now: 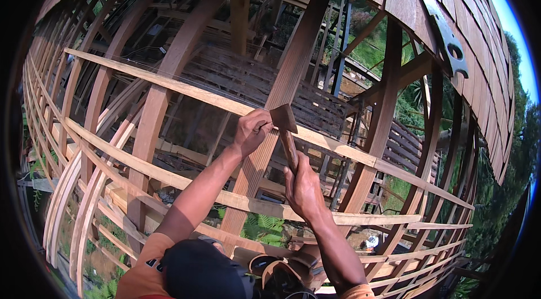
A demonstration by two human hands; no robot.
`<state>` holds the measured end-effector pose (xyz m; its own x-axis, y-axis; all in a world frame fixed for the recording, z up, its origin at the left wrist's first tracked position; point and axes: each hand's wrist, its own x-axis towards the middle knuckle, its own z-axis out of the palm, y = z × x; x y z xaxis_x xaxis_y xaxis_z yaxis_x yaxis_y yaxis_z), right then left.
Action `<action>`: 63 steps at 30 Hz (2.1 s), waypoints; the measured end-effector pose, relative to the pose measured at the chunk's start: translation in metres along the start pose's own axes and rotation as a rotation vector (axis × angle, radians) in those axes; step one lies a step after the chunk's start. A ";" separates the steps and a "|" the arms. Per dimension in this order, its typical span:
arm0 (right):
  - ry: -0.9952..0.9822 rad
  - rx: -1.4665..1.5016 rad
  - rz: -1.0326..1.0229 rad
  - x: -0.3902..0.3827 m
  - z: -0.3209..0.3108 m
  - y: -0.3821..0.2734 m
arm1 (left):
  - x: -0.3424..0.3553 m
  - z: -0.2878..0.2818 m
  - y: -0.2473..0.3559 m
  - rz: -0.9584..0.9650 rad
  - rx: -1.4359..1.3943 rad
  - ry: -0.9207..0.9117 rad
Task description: The person nails a wooden tile onto the roof rafters using a hammer.
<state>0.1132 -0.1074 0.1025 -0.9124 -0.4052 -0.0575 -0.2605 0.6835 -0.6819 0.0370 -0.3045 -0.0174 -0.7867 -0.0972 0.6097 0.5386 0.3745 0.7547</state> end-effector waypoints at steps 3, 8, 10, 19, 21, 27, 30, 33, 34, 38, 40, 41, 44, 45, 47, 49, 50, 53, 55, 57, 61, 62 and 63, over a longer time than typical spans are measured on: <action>0.317 0.110 -0.304 -0.014 0.000 -0.005 | 0.002 0.008 0.005 -0.073 0.008 -0.013; 0.033 -0.056 -0.022 -0.004 0.017 0.018 | 0.004 0.007 0.005 -0.058 0.021 -0.034; -0.032 0.006 0.078 -0.002 0.020 0.017 | 0.003 -0.001 0.002 -0.040 0.027 -0.047; 0.046 0.287 0.183 -0.057 0.006 0.041 | -0.006 -0.185 -0.056 -0.656 0.884 0.548; -0.095 0.361 0.285 -0.071 0.017 0.058 | 0.012 -0.208 -0.068 -0.819 0.955 0.498; -0.084 0.446 0.174 -0.096 0.046 0.089 | 0.003 -0.289 -0.145 -1.092 0.623 0.497; -0.046 0.436 0.146 -0.097 0.051 0.092 | 0.014 -0.274 -0.137 -1.090 0.745 0.286; -0.110 0.460 0.168 -0.096 0.048 0.094 | 0.013 -0.265 -0.130 -0.953 0.838 0.340; -0.116 0.467 0.169 -0.097 0.048 0.097 | 0.013 -0.267 -0.132 -0.956 0.846 0.338; -0.125 0.509 0.159 -0.096 0.046 0.099 | 0.017 -0.261 -0.127 -0.879 0.855 0.309; -0.165 0.413 0.087 -0.093 0.043 0.099 | 0.020 -0.254 -0.122 -0.843 0.879 0.325; -0.086 0.477 0.057 -0.095 0.051 0.104 | 0.021 -0.253 -0.121 -0.825 0.882 0.322; -0.019 0.348 -0.112 -0.093 0.049 0.102 | 0.028 -0.247 -0.113 -0.828 0.886 0.318; 0.010 0.332 -0.163 -0.090 0.047 0.099 | 0.029 -0.246 -0.111 -0.848 0.882 0.315; 0.026 0.323 -0.178 -0.090 0.049 0.100 | 0.031 -0.250 -0.112 -0.846 0.880 0.303; 0.046 0.307 -0.187 -0.092 0.051 0.101 | 0.032 -0.250 -0.113 -0.843 0.870 0.286; 0.019 0.352 -0.136 -0.093 0.053 0.102 | 0.033 -0.248 -0.112 -0.860 0.846 0.283; -0.043 0.390 -0.067 -0.092 0.051 0.100 | 0.029 -0.259 -0.121 -0.864 0.722 0.322; -0.077 0.381 -0.044 -0.094 0.051 0.098 | 0.031 -0.263 -0.113 -0.881 0.572 0.328; -0.074 0.434 0.064 -0.102 0.057 0.100 | 0.028 -0.272 -0.125 -0.847 0.546 0.304; 0.004 0.420 0.075 -0.107 0.063 0.103 | 0.023 -0.277 -0.131 -0.830 0.458 0.263; 0.006 0.404 0.073 -0.106 0.061 0.100 | 0.025 -0.274 -0.129 -0.876 0.486 0.224; 0.022 0.402 0.083 -0.105 0.059 0.098 | 0.021 -0.274 -0.139 -0.831 0.473 0.241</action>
<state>0.2019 -0.0341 -0.0016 -0.9327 -0.3428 -0.1121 -0.0454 0.4199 -0.9064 0.0281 -0.6111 -0.0437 -0.7497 -0.6618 0.0020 -0.3751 0.4275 0.8226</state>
